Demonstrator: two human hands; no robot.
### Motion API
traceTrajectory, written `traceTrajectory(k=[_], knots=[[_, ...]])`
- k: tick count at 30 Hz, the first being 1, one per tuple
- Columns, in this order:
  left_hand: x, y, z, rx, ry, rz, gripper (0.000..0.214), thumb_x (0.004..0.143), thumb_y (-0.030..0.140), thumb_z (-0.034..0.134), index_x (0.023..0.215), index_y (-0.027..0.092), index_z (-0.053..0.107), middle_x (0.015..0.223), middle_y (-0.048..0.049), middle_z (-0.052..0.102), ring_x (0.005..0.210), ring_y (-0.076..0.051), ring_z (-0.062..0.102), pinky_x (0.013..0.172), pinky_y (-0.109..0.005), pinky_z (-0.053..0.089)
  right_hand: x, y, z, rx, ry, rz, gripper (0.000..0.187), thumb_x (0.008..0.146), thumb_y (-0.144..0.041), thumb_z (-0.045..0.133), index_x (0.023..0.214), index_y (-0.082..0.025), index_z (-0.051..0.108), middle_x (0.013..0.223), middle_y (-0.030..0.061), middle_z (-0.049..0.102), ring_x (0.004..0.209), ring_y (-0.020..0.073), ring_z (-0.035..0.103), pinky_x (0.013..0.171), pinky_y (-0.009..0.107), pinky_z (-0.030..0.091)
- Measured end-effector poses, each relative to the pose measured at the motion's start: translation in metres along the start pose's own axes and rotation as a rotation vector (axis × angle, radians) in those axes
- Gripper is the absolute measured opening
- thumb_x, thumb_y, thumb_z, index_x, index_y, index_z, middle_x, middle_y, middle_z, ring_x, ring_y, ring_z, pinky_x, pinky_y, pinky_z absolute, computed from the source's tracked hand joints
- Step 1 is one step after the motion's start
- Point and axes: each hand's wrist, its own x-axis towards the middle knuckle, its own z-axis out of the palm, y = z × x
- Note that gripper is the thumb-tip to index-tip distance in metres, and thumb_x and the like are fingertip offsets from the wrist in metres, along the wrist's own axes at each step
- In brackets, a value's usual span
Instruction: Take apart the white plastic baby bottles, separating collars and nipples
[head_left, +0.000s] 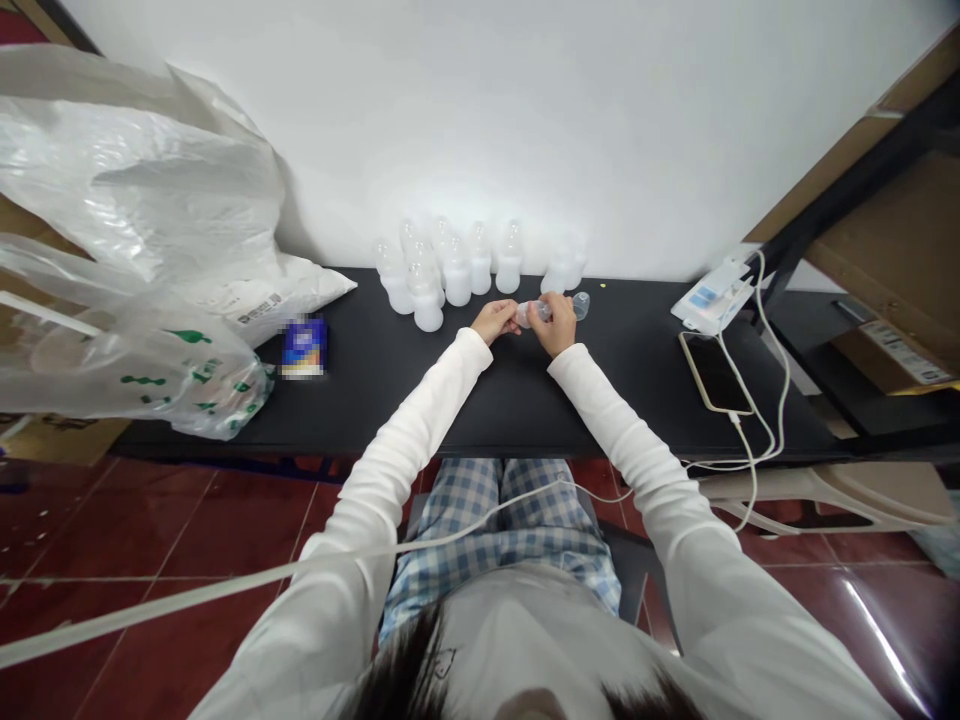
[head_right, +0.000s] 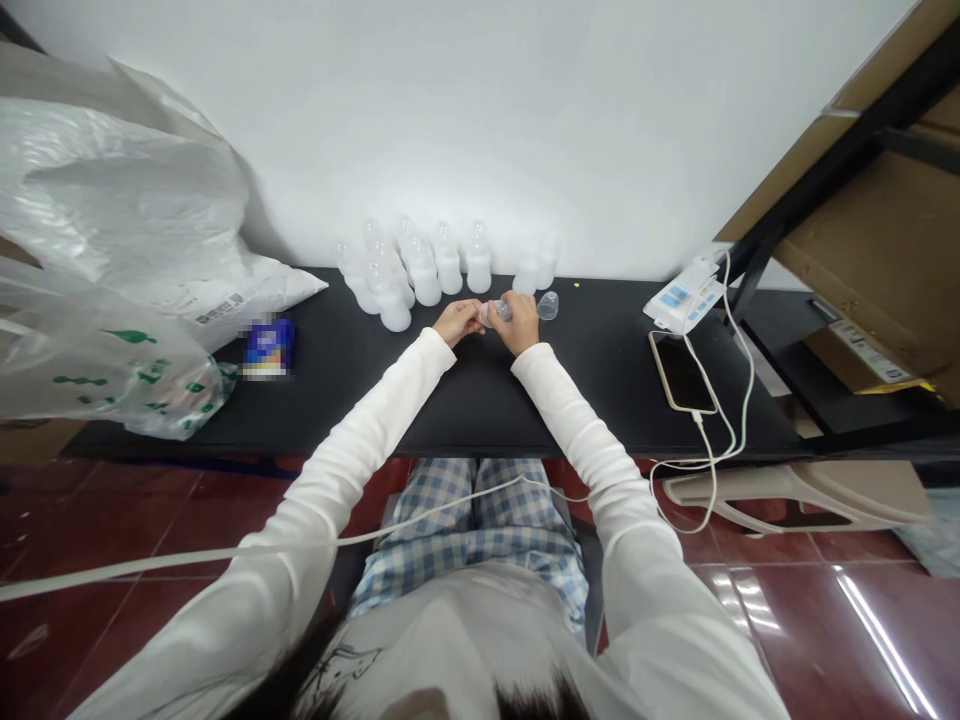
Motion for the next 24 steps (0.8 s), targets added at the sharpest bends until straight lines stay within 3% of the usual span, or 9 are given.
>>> traceTrajectory(k=[6, 11, 15, 19, 24], knots=[[0.001, -0.002, -0.002, -0.006, -0.033, -0.02, 0.031, 0.08, 0.027, 0.073, 0.061, 0.015, 0.052, 0.045, 0.0088, 0.045, 0.042, -0.001, 0.038, 0.057, -0.019, 0.051, 0.007, 0.007, -0.007, -0.107, -0.1, -0.187, 0.03, 0.096, -0.044, 0.045, 0.077, -0.022, 0.055, 0.07, 0.0045, 0.054, 0.076, 0.0228, 0.051, 0.078, 0.041, 0.043], [0.003, -0.005, -0.002, 0.009, -0.04, 0.072, 0.026, 0.078, 0.022, 0.072, 0.06, 0.015, 0.054, 0.044, 0.0092, 0.043, 0.042, 0.0, 0.036, 0.054, -0.017, 0.048, 0.011, 0.014, -0.013, -0.15, -0.12, -0.279, 0.029, 0.095, -0.043, 0.045, 0.082, -0.022, 0.059, 0.071, 0.0053, 0.056, 0.076, 0.0228, 0.052, 0.077, 0.04, 0.043], [0.005, -0.009, -0.001, 0.017, -0.02, 0.157, 0.017, 0.077, 0.019, 0.069, 0.065, 0.015, 0.058, 0.043, 0.01, 0.043, 0.041, -0.002, 0.034, 0.051, -0.018, 0.047, 0.007, 0.012, -0.014, -0.112, -0.044, -0.152, 0.026, 0.094, -0.041, 0.046, 0.086, -0.021, 0.06, 0.076, 0.0064, 0.059, 0.076, 0.0227, 0.054, 0.078, 0.04, 0.045], [0.005, -0.016, 0.004, 0.028, 0.003, 0.226, 0.012, 0.072, 0.019, 0.072, 0.076, 0.016, 0.062, 0.057, 0.0064, 0.058, 0.045, -0.003, 0.044, 0.051, -0.02, 0.046, 0.004, 0.006, -0.013, -0.006, 0.022, 0.009, 0.027, 0.094, -0.043, 0.045, 0.086, -0.021, 0.059, 0.082, 0.0074, 0.063, 0.078, 0.0228, 0.057, 0.082, 0.042, 0.048], [0.002, -0.022, 0.009, 0.153, 0.069, 0.374, 0.011, 0.072, 0.02, 0.072, 0.078, 0.017, 0.063, 0.064, 0.0041, 0.061, 0.058, -0.007, 0.053, 0.057, -0.02, 0.046, 0.003, -0.005, -0.014, 0.134, 0.083, 0.203, 0.036, 0.096, -0.053, 0.039, 0.086, -0.022, 0.055, 0.085, 0.007, 0.065, 0.08, 0.0213, 0.058, 0.084, 0.042, 0.051]])
